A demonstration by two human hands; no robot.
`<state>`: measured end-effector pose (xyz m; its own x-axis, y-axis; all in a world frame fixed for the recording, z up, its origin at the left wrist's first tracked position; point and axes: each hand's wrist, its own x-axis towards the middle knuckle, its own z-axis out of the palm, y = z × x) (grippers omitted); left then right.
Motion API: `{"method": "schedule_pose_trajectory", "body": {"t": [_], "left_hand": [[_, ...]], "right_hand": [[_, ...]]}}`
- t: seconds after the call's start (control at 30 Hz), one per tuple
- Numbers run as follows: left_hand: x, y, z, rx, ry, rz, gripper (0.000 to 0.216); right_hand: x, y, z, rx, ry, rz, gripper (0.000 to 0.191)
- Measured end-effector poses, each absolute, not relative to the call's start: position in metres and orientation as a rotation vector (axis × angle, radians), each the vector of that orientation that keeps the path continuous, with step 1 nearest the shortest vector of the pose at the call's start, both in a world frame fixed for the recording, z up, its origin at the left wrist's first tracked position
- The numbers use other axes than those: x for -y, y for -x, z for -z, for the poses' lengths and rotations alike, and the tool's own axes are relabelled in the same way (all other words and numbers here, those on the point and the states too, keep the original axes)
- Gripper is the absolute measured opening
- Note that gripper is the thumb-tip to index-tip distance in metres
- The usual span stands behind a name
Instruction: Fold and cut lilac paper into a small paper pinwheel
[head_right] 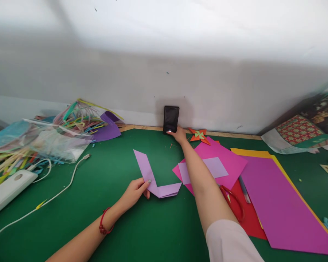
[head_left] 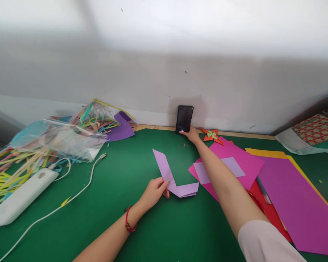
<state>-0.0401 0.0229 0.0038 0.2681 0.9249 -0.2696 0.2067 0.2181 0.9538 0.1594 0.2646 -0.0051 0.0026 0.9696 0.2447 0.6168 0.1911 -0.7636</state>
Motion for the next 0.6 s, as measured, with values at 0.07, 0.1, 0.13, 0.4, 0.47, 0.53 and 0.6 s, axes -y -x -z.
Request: {"method": "schedule_pose_trajectory", "body": {"t": [0.07,0.1,0.13,0.4,0.47,0.53,0.6], "left_hand": [[-0.023,0.04,-0.004,-1.217,-1.273,-0.718,0.039],[-0.023,0.04,-0.004,-1.216,-1.276,-0.717,0.039],[-0.023,0.04,-0.005,-1.216,-1.278,-0.716,0.039],[-0.024,0.043,-0.011,-1.231,-1.488,-0.658,0.041],[-0.024,0.043,-0.012,-1.222,-1.496,-0.667,0.04],[-0.024,0.043,-0.012,-1.219,-1.504,-0.686,0.041],[-0.025,0.042,-0.011,-1.225,-1.508,-0.711,0.04]], "right_hand": [[-0.264,-0.159,0.003,1.704,1.508,-0.591,0.039],[-0.263,-0.158,0.001,1.705,1.506,-0.598,0.039],[-0.263,-0.158,0.0,1.705,1.508,-0.609,0.038],[-0.263,-0.154,-0.012,1.615,1.456,-0.828,0.042],[-0.254,-0.152,-0.019,1.462,1.438,-0.699,0.045],[-0.234,-0.15,-0.036,1.263,1.413,-0.43,0.034],[-0.2,-0.146,-0.063,1.289,1.192,-0.272,0.025]]}}
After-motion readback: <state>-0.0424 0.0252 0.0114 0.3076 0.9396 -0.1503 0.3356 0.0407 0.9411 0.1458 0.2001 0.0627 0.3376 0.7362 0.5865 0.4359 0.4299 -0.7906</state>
